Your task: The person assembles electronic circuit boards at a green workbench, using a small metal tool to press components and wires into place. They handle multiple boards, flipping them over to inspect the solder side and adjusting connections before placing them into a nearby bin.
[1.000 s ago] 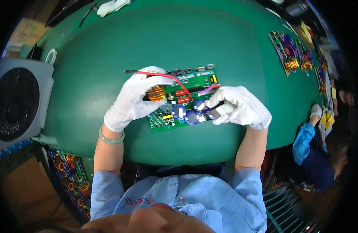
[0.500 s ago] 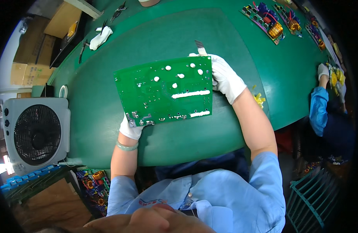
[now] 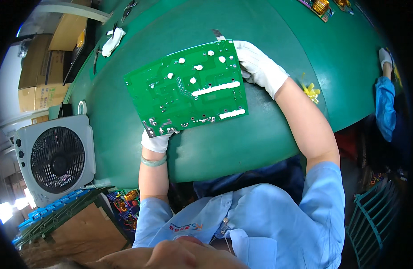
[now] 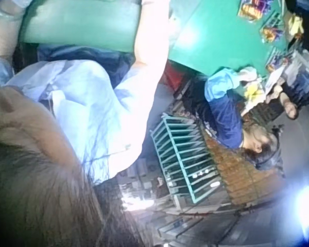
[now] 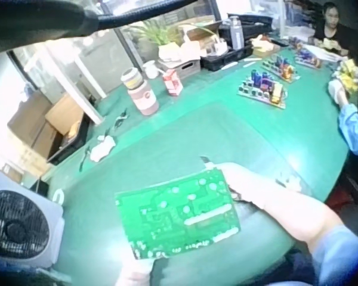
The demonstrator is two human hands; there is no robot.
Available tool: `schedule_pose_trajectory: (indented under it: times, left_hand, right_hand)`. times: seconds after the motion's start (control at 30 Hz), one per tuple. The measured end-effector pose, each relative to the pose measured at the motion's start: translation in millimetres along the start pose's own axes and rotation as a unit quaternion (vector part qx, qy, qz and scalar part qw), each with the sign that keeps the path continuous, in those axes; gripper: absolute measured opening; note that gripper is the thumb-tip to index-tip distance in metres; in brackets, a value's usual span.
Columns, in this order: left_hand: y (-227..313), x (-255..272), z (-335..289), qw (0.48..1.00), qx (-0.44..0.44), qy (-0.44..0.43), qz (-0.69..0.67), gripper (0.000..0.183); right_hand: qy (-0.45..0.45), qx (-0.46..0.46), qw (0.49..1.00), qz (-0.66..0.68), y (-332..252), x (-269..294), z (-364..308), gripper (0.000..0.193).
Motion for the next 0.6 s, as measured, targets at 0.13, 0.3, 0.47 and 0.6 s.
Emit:
schedule_pose_trajectory:
  times: [0.13,0.3,0.47,0.6]
  left_hand:
    - [-0.3,3.0,-1.9,1.0,-0.002,0.008,-0.004,0.026]
    - [-0.4,4.6,-3.2,1.0,-0.005,0.015,-0.006,0.026]
    - [0.2,7.1,-2.4,1.0,-0.01,0.023,-0.007,0.026]
    - [-0.6,12.2,-2.1,0.999,-0.021,0.036,-0.014,0.026]
  right_hand:
    - [-0.033,0.007,0.999,-0.004,3.6,0.8,4.4,0.024]
    - [-0.014,0.004,1.0,-0.024,0.3,-0.4,1.7,0.025]
    - [-0.019,0.021,0.999,-0.025,1.1,-0.6,1.7,0.026]
    - [-0.043,0.011,0.994,-0.104,-5.0,-1.7,5.0,0.032]
Point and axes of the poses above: each hand's wrist, its own z-axis towards the middle knuckle, its own x-axis out of the back of the hand, y = z × x, the point moved 6 cm from there along z, towards the middle knuckle, and after that the axes turned 10 degrees about x, right-handed, at the moved point
